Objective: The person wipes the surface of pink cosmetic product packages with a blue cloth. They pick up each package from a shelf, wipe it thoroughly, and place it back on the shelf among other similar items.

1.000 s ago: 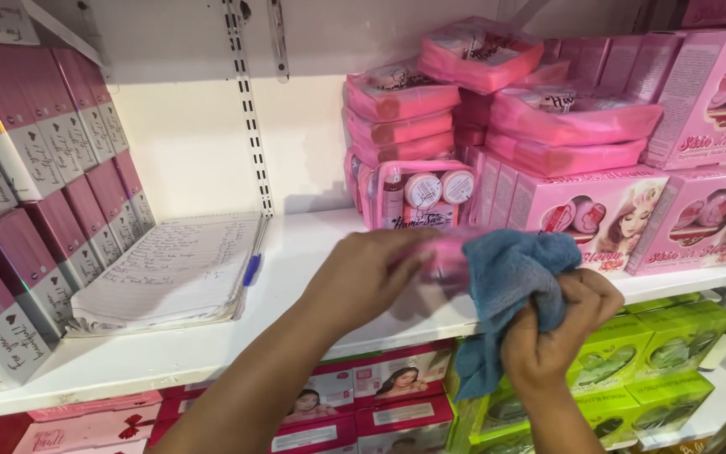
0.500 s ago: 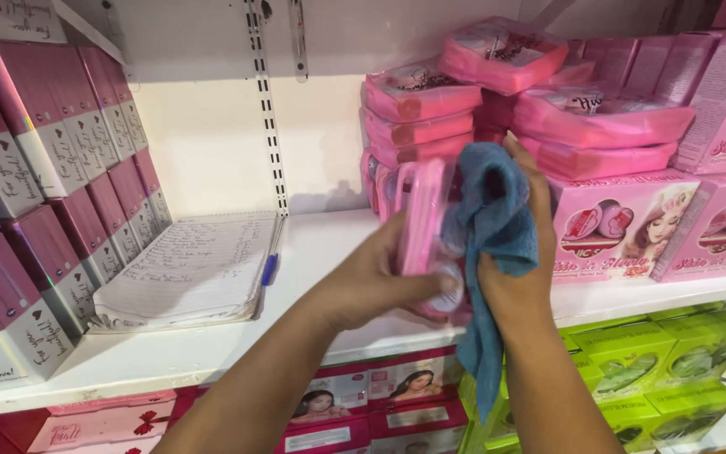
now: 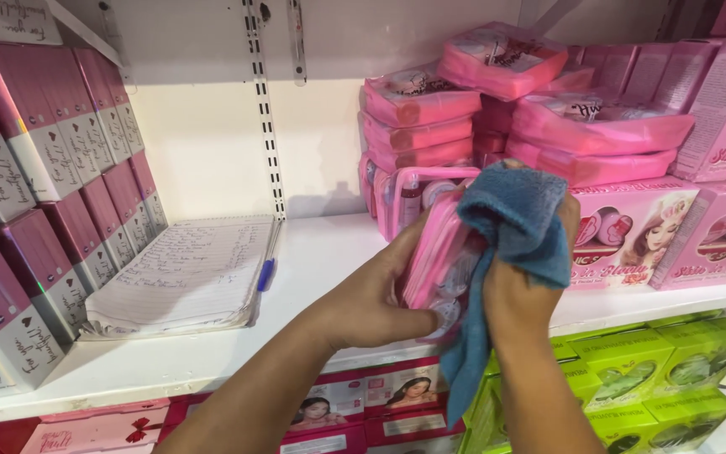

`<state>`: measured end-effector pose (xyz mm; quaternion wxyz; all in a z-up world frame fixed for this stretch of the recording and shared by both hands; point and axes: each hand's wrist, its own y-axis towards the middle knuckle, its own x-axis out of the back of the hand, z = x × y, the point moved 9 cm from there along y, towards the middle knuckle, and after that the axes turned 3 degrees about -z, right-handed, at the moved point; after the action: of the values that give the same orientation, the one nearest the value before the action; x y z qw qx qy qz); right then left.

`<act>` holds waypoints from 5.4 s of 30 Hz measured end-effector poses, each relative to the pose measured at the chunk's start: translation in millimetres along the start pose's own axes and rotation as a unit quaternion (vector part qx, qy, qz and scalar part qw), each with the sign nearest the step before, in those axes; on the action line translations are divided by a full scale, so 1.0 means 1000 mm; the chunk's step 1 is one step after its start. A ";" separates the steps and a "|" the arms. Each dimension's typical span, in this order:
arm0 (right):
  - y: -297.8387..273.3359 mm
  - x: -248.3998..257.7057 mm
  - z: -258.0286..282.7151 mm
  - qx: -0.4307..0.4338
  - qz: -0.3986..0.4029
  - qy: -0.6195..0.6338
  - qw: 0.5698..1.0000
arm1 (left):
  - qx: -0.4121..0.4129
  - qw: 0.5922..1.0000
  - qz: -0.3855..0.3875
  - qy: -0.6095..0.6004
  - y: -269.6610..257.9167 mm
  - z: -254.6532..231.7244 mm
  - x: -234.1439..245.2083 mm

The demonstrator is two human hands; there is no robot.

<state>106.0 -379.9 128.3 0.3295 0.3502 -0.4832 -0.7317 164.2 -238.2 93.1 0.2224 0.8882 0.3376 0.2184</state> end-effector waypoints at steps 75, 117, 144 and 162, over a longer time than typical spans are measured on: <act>0.021 0.013 0.068 -0.333 0.145 0.531 0.765 | -0.125 0.898 -0.371 -0.201 -0.047 -0.020 -0.019; 0.001 0.014 0.038 0.030 0.087 0.016 0.996 | -0.210 0.862 -0.441 -0.136 -0.047 -0.004 0.014; -0.028 -0.030 -0.080 -0.269 0.076 0.314 0.908 | -0.091 0.924 -0.320 -0.186 -0.073 -0.009 0.015; -0.061 -0.128 -0.012 -0.040 0.534 -0.325 0.779 | -0.146 0.870 -0.441 -0.163 -0.166 -0.056 0.112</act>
<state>175.8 -260.7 92.2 0.5042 -0.2363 -0.6419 -0.5272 126.4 -34.7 74.9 0.4750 0.6270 0.6174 -0.0035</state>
